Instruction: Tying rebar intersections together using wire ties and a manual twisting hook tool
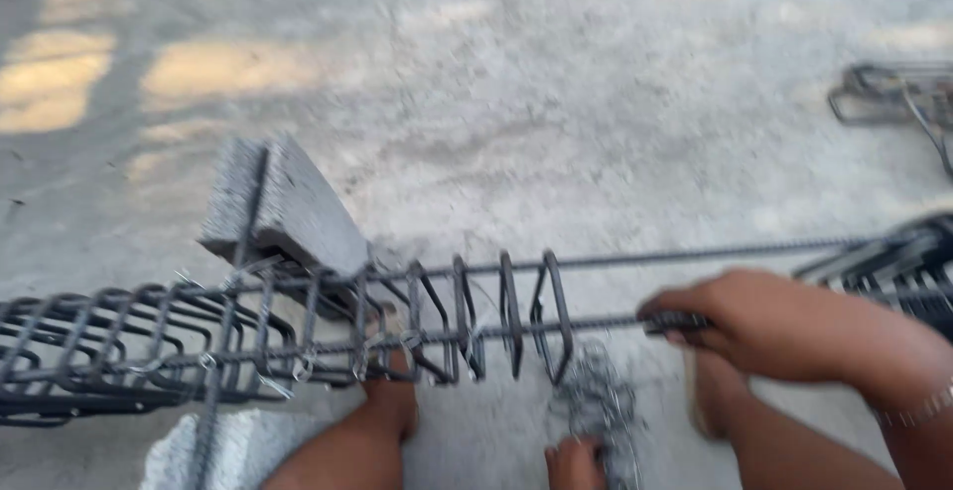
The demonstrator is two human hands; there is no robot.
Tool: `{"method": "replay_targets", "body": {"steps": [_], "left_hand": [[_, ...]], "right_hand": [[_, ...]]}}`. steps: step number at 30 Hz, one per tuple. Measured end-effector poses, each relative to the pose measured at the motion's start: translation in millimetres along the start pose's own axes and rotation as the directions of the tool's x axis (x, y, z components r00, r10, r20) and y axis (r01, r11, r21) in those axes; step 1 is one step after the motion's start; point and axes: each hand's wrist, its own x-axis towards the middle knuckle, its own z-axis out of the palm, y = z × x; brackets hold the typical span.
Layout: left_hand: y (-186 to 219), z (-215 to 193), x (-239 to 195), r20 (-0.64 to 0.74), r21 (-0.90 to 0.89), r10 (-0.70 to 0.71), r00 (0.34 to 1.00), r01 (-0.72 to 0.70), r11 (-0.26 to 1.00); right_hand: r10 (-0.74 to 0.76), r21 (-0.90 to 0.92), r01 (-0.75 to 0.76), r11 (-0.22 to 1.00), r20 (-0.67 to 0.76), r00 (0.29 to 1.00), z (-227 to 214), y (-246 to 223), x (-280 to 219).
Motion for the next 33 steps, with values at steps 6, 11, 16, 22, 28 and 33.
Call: {"method": "replay_targets", "body": {"steps": [6,11,16,22,28,33], "left_hand": [[34,-37,22,0.061,-0.282,-0.249,0.967,0.256,0.925],[37,-63,40,0.120,-0.846,-0.305,0.945,0.258,0.467],[59,-88,28,0.150,-0.895,-0.288,0.946,0.254,0.368],[61,-94,26,0.141,-0.912,-0.309,0.941,0.245,0.330],[61,-100,24,0.128,-0.945,-0.284,0.950,0.204,0.257],[69,-108,25,0.194,-0.977,-0.309,0.931,0.210,0.021]], "right_hand": [[0.117,-0.009,-0.116,0.993,0.060,0.991,-4,-17,-8],[0.161,-0.011,-0.161,0.987,-0.017,0.987,0,-14,-12],[0.111,-0.030,-0.113,0.993,-0.054,0.992,9,-2,-6],[0.131,-0.026,-0.133,0.991,-0.084,0.988,13,-4,-3],[0.126,-0.038,-0.131,0.991,-0.100,0.987,14,-5,-3],[0.183,-0.001,-0.184,0.983,-0.082,0.980,7,-9,-9]]}}
